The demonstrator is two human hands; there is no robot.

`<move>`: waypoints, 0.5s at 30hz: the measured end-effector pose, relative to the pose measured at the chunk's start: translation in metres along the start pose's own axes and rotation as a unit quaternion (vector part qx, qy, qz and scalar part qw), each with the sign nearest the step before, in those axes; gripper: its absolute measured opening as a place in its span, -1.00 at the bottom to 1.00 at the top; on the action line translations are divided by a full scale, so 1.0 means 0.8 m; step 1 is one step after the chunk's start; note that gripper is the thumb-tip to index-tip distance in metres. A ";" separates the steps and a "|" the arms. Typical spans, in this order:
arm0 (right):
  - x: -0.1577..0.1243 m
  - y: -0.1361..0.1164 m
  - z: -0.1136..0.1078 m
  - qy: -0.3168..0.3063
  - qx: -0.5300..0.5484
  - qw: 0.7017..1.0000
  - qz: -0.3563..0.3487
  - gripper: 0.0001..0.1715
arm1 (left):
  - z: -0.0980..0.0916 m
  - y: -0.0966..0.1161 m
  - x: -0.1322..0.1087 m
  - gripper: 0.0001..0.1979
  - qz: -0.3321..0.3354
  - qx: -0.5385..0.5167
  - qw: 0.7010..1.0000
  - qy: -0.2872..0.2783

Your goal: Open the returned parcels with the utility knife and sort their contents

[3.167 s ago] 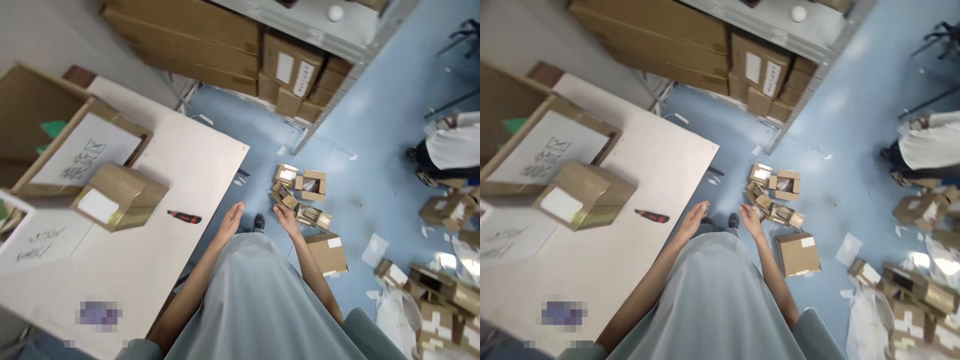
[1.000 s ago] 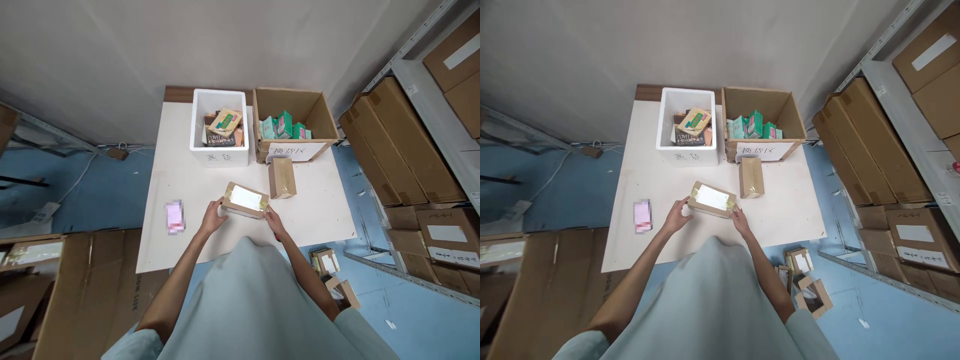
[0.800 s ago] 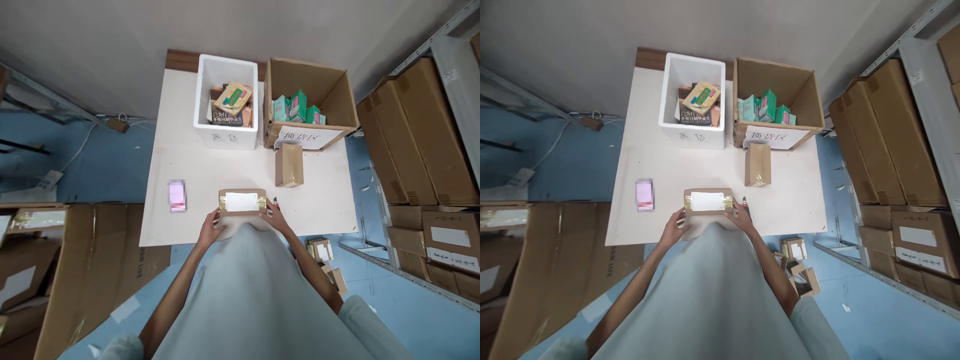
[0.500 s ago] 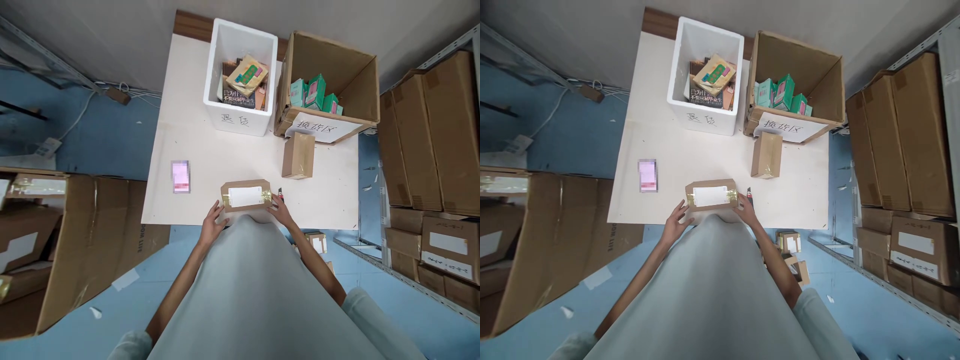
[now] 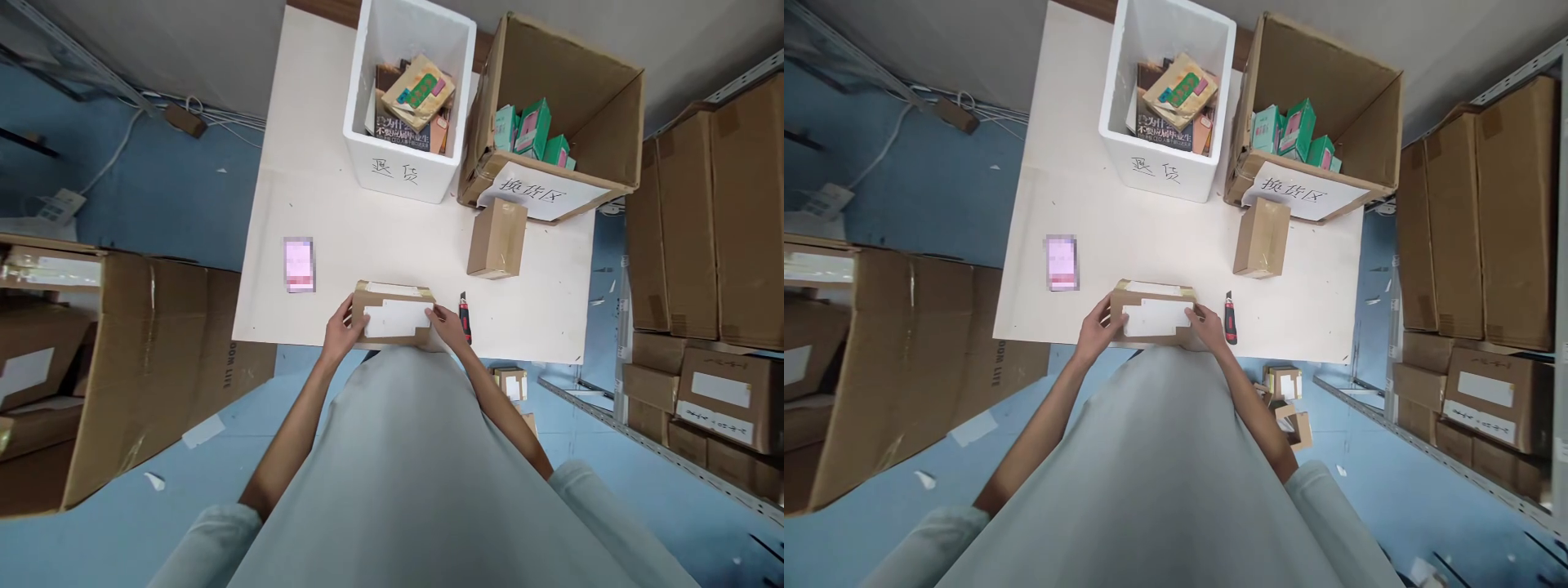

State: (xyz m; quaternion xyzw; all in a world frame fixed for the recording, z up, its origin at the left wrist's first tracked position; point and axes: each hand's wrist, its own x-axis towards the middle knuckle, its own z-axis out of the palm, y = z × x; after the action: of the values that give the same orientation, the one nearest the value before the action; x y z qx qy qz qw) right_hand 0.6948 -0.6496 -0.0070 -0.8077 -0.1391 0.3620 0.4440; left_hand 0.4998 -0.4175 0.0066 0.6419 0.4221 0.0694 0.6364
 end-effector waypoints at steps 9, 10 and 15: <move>-0.025 0.022 0.013 -0.047 0.059 0.994 0.084 -0.05 | -0.011 -0.058 -0.017 -0.14 -0.103 -0.019 0.994 0.018; -0.030 0.022 0.014 -0.063 0.068 0.993 0.077 -0.07 | -0.010 -0.064 -0.023 -0.16 -0.102 -0.021 0.994 0.012; -0.046 0.016 0.021 -0.075 0.069 0.993 0.055 -0.13 | -0.010 -0.076 -0.036 -0.24 -0.072 -0.003 0.997 -0.010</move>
State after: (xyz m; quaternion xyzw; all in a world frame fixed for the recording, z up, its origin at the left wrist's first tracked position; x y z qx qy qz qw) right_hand 0.6563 -0.6666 -0.0064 -0.7523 -0.1021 0.4542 0.4662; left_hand 0.4487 -0.4394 -0.0325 0.6086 0.4605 0.0179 0.6459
